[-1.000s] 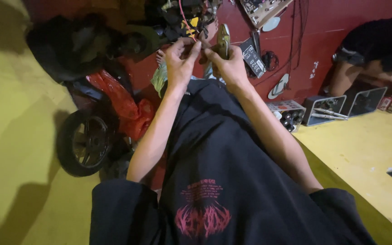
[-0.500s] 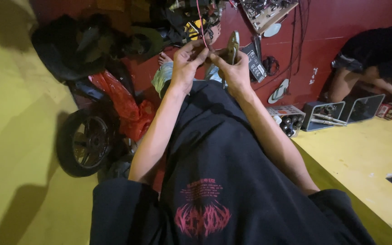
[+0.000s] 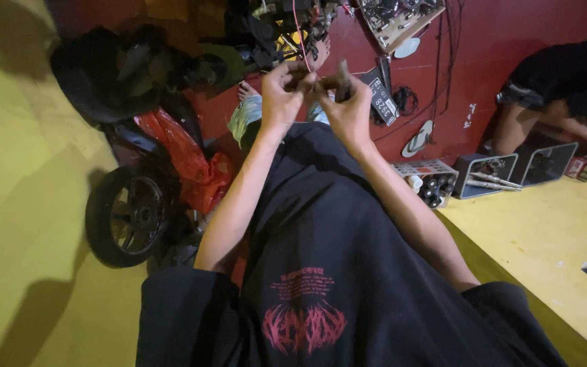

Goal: Repairing motorcycle electrical wiring and assembling the front fairing.

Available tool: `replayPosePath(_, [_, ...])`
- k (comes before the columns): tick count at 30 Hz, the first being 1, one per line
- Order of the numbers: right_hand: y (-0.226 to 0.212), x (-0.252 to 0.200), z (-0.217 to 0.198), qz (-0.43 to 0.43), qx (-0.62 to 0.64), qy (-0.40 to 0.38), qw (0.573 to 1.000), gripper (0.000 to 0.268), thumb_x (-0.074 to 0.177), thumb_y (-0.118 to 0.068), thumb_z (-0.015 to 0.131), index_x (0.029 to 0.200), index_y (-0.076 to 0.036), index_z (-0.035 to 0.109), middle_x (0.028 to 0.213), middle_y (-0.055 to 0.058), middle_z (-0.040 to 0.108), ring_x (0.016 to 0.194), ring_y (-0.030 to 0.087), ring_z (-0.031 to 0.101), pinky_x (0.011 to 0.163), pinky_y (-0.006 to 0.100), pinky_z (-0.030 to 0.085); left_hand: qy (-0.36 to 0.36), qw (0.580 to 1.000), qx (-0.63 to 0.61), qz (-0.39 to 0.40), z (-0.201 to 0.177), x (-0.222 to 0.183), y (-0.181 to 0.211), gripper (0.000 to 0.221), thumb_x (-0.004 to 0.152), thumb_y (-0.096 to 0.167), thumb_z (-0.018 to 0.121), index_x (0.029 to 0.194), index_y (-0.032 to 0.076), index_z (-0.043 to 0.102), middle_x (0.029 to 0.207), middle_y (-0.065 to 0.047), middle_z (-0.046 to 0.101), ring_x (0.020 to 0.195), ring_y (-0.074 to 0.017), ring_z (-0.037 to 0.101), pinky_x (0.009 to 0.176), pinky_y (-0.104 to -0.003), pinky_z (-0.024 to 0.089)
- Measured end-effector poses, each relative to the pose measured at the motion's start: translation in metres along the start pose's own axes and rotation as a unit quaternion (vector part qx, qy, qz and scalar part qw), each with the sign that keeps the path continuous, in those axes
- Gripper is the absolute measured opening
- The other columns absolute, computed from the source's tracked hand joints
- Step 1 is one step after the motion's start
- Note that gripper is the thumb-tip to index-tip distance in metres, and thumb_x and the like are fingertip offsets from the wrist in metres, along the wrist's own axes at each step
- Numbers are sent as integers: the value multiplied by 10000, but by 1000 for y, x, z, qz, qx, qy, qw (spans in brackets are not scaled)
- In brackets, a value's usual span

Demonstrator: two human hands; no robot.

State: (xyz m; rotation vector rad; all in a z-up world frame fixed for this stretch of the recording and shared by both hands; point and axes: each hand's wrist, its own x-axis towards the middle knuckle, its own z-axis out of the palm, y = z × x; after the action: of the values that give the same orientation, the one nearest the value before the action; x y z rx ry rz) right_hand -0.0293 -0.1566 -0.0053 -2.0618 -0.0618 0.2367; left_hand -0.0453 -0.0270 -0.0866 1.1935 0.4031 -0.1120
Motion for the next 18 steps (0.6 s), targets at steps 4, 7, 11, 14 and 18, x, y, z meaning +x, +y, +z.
replayPosePath(4, [39,-2,6,-88,-164,42,982,344,877,-38,743,734,-90,435,645,66,502,559,198,372,534,376,290,44,999,-10,-23,11,-4,-5,111,910,89,738,986,10,726,871,-131,782,807,-200,731,715,-315,585])
replayPosePath(7, [25,1,-6,-28,-149,-21,988,290,968,-153,781,806,-60,559,689,93,610,574,200,432,538,354,333,69,997,23,-11,10,-5,-4,85,927,93,719,962,16,705,832,-108,770,763,-137,697,658,-270,513])
replayPosePath(11, [29,0,-34,130,-77,-181,972,206,1041,-231,643,1013,-30,678,808,50,676,678,135,585,607,322,449,27,999,6,-37,7,-9,20,132,911,110,755,1014,36,718,942,-97,783,876,-165,745,795,-263,599])
replayPosePath(14, [31,-10,-48,174,-72,-248,950,245,1056,-274,576,1029,-46,662,828,4,588,747,115,491,663,302,386,21,999,23,-40,6,-10,26,143,905,128,767,1018,53,720,932,-78,777,876,-149,734,767,-237,577])
replayPosePath(18, [24,-12,-58,231,-90,-303,920,213,1044,-217,614,1013,-10,657,870,-2,589,772,116,483,673,298,391,13,999,44,-27,6,-11,27,179,906,161,770,1040,51,726,920,-64,769,847,-123,709,715,-222,540])
